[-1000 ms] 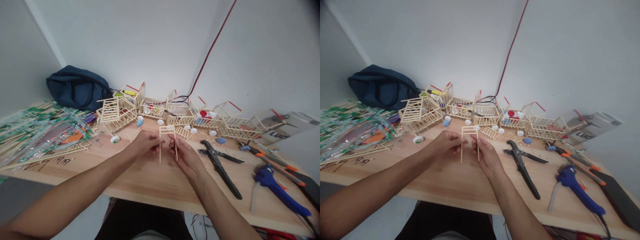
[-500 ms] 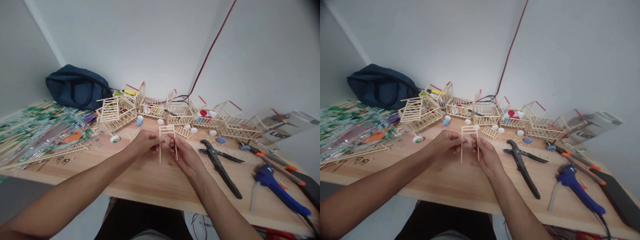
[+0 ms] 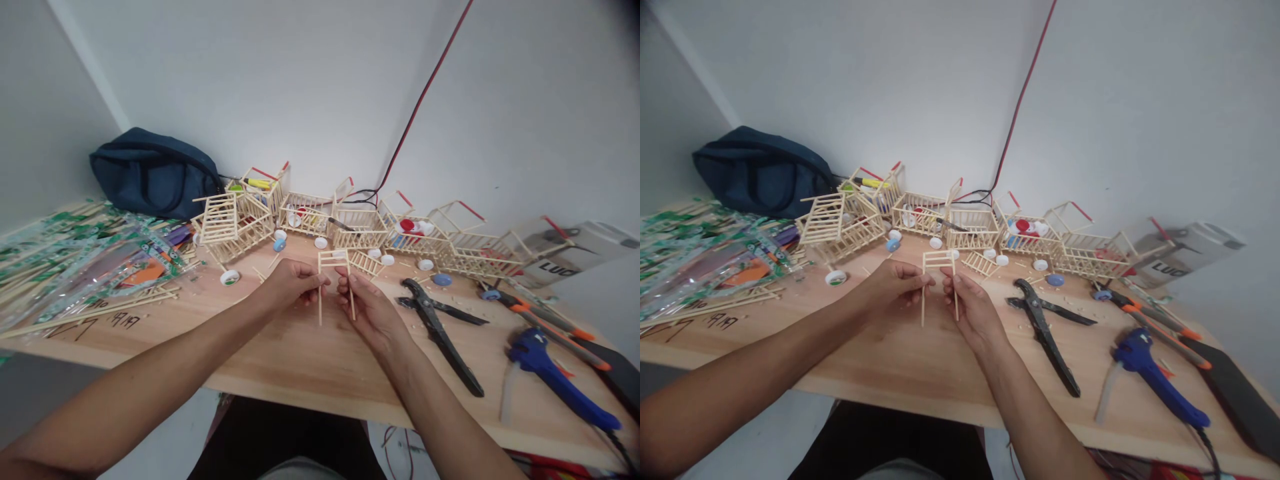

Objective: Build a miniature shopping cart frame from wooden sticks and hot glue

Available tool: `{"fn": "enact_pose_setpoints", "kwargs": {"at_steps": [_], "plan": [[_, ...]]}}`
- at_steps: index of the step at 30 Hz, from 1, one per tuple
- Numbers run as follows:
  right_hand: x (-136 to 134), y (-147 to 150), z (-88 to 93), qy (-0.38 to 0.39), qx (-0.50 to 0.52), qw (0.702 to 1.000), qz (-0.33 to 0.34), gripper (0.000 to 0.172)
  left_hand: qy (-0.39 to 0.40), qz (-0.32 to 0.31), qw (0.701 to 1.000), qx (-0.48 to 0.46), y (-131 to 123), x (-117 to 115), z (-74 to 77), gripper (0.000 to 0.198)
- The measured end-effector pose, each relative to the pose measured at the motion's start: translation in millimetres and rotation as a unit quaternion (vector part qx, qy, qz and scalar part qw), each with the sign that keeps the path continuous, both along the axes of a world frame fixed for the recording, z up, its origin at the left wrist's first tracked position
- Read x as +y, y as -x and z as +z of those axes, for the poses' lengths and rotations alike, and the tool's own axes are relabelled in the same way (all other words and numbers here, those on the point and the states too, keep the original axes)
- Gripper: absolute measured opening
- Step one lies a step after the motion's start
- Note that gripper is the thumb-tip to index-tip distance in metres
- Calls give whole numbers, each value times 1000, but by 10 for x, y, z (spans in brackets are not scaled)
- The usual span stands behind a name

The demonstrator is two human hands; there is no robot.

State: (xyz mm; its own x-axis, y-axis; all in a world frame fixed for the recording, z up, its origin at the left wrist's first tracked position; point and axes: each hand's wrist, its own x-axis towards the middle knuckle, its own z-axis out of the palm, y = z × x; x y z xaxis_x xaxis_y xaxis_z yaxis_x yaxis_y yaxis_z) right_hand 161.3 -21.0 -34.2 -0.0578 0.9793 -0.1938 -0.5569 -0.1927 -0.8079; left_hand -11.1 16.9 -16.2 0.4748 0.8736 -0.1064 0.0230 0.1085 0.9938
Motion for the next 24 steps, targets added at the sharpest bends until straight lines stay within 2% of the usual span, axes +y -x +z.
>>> {"fn": "enact_pose_setpoints", "kwargs": {"at_steps": [9, 17, 24], "plan": [[2, 1, -2, 1, 10, 1000, 1, 26, -2, 3, 1000, 1, -6, 16, -29, 31], [6, 6, 3, -6, -3, 1000, 5, 25, 11, 6, 1000, 7, -8, -11, 42, 30], [3, 7, 12, -5, 2, 1000, 3, 23, 16, 5, 1000, -8, -13, 16, -5, 24]]}}
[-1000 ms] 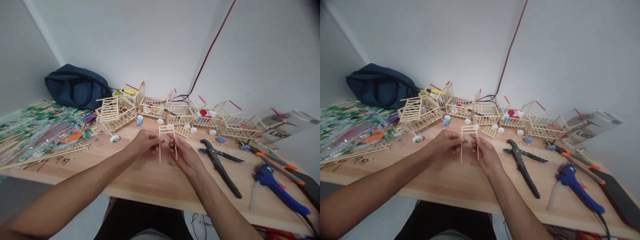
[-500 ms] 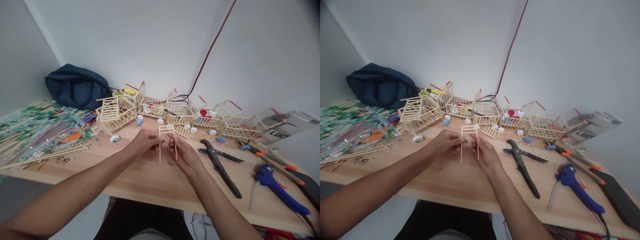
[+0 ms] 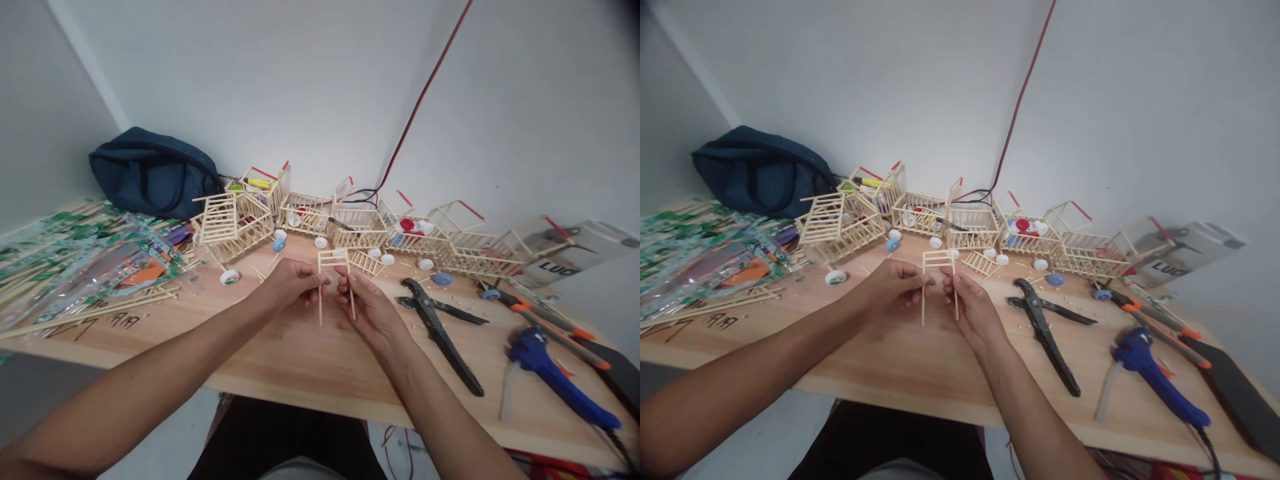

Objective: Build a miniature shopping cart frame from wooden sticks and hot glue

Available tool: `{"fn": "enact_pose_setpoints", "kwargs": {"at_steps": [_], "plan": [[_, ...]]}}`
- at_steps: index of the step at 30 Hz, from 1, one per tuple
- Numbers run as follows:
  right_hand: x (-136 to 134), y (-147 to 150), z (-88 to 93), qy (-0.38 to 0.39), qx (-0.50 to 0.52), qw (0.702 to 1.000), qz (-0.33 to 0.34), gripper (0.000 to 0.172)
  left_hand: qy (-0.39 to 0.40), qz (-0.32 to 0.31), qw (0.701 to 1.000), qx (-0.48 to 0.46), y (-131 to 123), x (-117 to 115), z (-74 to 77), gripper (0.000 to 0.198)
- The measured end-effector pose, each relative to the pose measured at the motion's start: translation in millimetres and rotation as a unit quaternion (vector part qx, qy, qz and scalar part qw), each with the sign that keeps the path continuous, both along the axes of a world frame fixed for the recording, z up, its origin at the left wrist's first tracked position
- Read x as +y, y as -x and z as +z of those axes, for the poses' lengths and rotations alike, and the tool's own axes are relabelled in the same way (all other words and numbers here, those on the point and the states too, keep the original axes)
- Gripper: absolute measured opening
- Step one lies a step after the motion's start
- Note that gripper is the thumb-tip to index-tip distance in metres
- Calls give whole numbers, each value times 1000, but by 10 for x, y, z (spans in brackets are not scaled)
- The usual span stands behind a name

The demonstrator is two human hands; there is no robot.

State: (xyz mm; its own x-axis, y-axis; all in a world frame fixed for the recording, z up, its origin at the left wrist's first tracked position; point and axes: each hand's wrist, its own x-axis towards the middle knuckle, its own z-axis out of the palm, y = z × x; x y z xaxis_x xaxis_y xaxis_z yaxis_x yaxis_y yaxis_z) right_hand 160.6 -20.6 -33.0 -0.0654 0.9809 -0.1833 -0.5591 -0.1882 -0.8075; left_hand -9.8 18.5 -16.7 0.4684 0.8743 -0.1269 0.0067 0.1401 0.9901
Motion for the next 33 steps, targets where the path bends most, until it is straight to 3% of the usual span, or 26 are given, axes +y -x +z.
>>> {"fn": "enact_pose_setpoints", "kwargs": {"at_steps": [33], "plan": [[8, -6, -14, 4, 32, 999, 1, 32, 0, -6, 1000, -8, 13, -14, 15, 23]]}}
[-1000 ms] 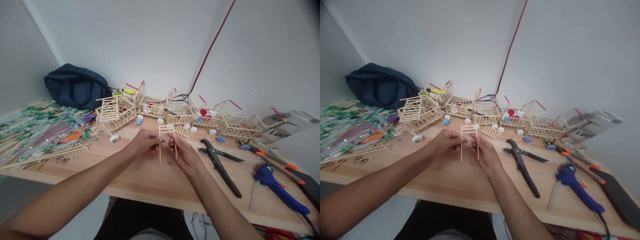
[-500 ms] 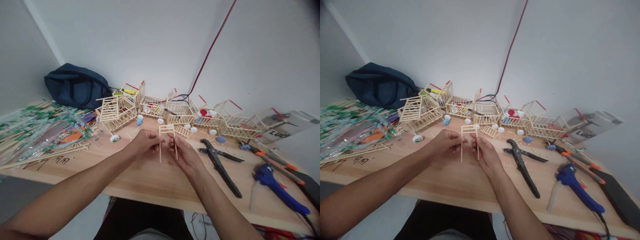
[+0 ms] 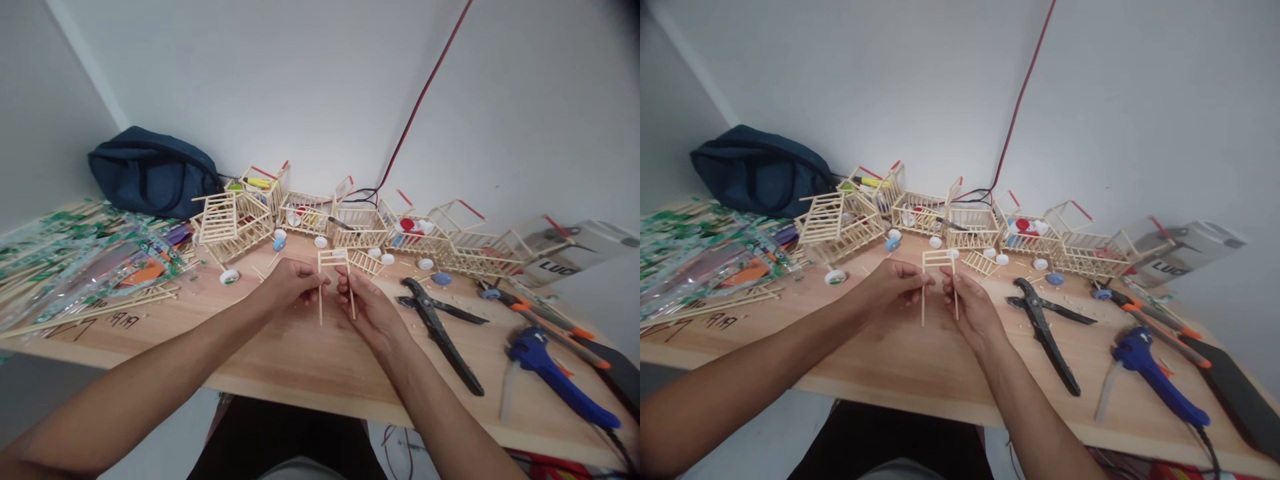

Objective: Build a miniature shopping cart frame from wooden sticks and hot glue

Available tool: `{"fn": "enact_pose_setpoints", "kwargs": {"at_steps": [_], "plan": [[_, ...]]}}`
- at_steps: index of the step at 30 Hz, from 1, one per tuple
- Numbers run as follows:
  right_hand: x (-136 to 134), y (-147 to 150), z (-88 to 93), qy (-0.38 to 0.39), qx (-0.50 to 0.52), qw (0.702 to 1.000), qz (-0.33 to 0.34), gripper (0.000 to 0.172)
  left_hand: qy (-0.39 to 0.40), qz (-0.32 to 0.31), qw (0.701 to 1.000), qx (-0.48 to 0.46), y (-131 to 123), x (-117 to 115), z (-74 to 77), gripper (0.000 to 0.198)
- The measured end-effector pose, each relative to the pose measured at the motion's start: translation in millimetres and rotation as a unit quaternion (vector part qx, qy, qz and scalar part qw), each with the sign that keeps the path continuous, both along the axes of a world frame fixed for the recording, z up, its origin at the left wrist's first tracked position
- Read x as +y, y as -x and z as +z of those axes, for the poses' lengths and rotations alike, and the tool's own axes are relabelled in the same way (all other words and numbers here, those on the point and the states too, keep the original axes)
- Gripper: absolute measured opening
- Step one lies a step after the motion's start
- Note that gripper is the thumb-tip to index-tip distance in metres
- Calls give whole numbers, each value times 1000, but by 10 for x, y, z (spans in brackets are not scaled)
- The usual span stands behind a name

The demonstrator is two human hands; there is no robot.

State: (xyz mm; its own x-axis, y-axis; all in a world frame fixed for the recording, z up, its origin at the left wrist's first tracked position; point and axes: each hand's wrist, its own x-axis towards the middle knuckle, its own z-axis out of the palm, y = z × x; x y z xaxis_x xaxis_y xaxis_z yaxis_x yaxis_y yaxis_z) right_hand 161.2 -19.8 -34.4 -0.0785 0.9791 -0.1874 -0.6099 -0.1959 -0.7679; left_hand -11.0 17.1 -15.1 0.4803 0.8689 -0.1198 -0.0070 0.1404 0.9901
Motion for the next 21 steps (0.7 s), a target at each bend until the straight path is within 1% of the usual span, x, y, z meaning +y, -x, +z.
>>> {"fn": "enact_pose_setpoints", "kwargs": {"at_steps": [2, 6, 10, 16, 21], "plan": [[2, 0, 0, 1, 0, 1000, 1, 32, 0, -1, 1000, 0, 2, 3, -12, 25], [4, 3, -1, 1, -7, 1000, 1, 28, -5, -2, 1000, 2, -1, 17, -32, 30], [1, 3, 0, 2, -4, 1000, 1, 28, -5, -3, 1000, 9, -5, 19, -27, 33], [0, 6, 14, 3, -6, 1000, 3, 26, -6, 2, 1000, 4, -5, 15, -13, 28], [2, 6, 7, -1, -5, 1000, 4, 28, 10, 10, 1000, -3, -15, 6, 6, 20]]}}
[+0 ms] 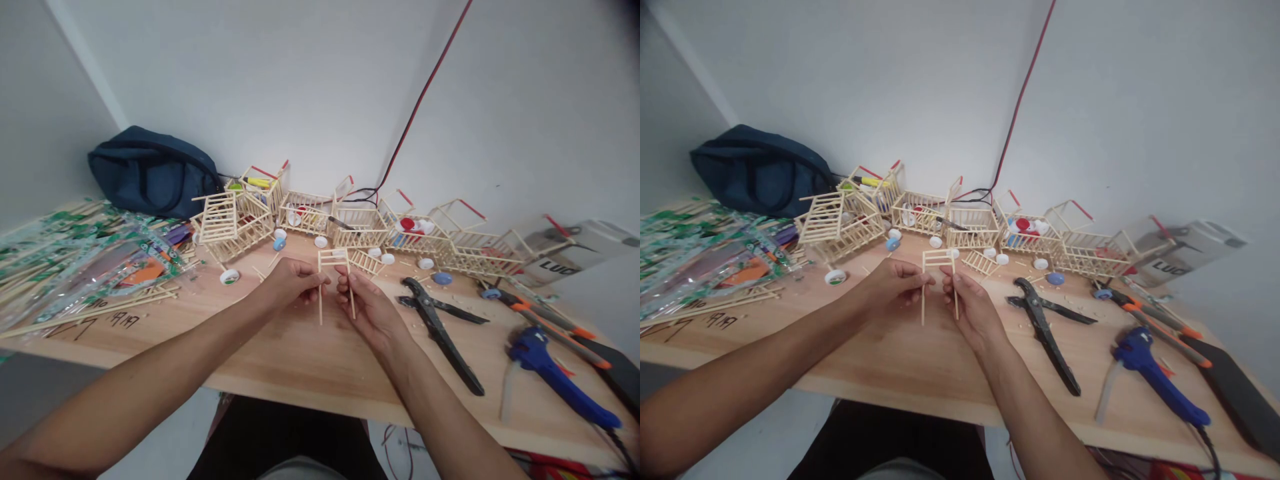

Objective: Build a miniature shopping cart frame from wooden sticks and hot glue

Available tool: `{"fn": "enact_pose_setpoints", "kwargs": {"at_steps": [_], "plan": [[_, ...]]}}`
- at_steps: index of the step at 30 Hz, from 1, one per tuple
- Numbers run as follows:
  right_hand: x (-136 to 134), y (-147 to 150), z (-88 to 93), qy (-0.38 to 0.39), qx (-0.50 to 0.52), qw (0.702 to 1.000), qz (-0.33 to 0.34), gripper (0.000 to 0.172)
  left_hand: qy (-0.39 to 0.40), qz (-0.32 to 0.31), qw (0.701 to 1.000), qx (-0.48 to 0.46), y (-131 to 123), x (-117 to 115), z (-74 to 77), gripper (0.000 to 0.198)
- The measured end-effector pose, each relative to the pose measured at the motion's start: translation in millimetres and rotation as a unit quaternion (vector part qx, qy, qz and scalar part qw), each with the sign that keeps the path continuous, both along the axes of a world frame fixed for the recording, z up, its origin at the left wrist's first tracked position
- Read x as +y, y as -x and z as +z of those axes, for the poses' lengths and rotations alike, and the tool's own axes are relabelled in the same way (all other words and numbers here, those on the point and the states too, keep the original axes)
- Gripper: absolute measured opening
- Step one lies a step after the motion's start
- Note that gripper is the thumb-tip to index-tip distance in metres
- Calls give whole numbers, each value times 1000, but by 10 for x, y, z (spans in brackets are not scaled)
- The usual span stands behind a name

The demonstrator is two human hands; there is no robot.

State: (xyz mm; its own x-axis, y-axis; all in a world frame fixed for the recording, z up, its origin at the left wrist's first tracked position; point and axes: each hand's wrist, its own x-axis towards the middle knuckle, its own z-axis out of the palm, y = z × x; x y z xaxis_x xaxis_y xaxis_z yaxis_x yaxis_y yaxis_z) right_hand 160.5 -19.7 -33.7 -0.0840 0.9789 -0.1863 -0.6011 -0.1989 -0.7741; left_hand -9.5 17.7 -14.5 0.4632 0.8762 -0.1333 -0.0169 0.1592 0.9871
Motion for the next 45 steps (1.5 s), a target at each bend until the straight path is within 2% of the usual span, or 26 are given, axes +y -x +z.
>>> {"fn": "enact_pose_setpoints", "kwargs": {"at_steps": [21, 27, 45], "plan": [[-8, 9, 17, 5, 1, 1000, -4, 24, -1, -2, 1000, 8, -3, -19, 47, 18], [-9, 15, 29, 7, 2, 1000, -4, 29, 0, -4, 1000, 10, -8, -14, 56, 19], [-1, 3, -1, -6, -3, 1000, -2, 22, -6, -1, 1000, 12, -1, -24, 67, 19]]}}
